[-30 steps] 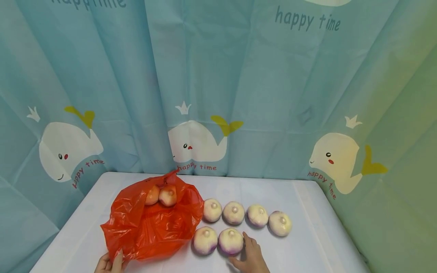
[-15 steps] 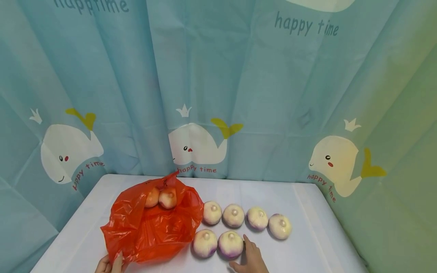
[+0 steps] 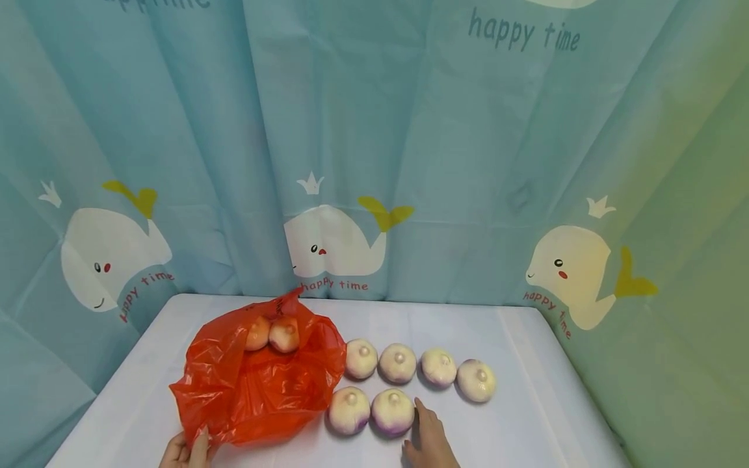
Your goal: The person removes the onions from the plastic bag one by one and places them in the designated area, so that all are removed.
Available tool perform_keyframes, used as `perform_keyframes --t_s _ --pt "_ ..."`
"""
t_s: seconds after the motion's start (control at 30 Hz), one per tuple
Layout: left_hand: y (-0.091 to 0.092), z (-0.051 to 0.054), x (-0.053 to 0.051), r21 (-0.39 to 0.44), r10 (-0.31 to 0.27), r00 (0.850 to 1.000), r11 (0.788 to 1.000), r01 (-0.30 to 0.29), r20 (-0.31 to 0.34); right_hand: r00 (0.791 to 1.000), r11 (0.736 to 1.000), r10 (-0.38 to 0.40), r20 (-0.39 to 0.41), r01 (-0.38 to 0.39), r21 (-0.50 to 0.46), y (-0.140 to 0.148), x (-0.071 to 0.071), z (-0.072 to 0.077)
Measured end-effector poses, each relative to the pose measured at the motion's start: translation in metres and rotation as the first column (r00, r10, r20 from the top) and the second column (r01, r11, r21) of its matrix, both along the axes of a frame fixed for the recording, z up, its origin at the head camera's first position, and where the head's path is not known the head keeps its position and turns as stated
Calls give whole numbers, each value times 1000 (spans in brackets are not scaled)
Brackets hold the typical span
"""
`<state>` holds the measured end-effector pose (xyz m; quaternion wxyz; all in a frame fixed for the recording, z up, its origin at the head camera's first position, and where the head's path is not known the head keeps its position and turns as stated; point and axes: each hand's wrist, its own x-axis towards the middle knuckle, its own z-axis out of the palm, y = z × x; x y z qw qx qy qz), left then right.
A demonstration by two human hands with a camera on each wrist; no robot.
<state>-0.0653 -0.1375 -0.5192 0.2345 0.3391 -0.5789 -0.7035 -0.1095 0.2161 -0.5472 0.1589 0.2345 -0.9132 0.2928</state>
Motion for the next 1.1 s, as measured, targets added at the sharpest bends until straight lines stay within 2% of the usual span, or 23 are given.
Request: perform_keyframes --t_s 0.1,0.17,0.23,0.3,0.37,0.47,0.57,0.63,0.7,0.8,0.97,1.1 --pt "-1 -1 -1 10 8 999 1000 -8 -34 1000 1000 7 -4 -7 11 0 -1 0" --pt "-2 -1 -1 25 6 999 1000 -5 -52 997 1000 15 80 -15 2 -1 -1 3" --pt "-4 -3 -1 35 0 998 999 2 -58 980 1000 10 200 -8 -13 -2 -1 9" --pt "-7 -16 -4 34 6 998 999 -4 -55 961 1000 -2 278 8 -21 -3 -1 13" --pt "-10 -35 -10 9 24 1000 1000 -23 -19 944 998 -29 328 44 -37 -5 -1 16" --pt "-16 -68 -20 -17 49 999 999 -48 15 955 995 -81 285 96 -41 -6 1 17" --pt "-18 -80 -22 -26 48 998 999 -47 27 952 986 -142 270 160 -45 -6 3 21" --pt "-18 -80 -22 -18 49 999 999 -49 15 941 981 -172 292 191 -39 -5 3 25" --pt "-17 -75 -19 -5 42 999 999 -42 -2 928 978 -181 326 206 -45 -4 2 30" --pt "-15 -65 -16 18 41 999 999 -40 -20 932 975 -175 319 209 -75 -4 1 36" --pt "-8 -43 -11 39 53 997 998 -51 -49 981 971 -138 135 162 -178 -14 -5 44" --pt "-4 -27 -6 65 49 994 997 -42 -100 992 962 -122 25 124 -242 -28 -11 52"
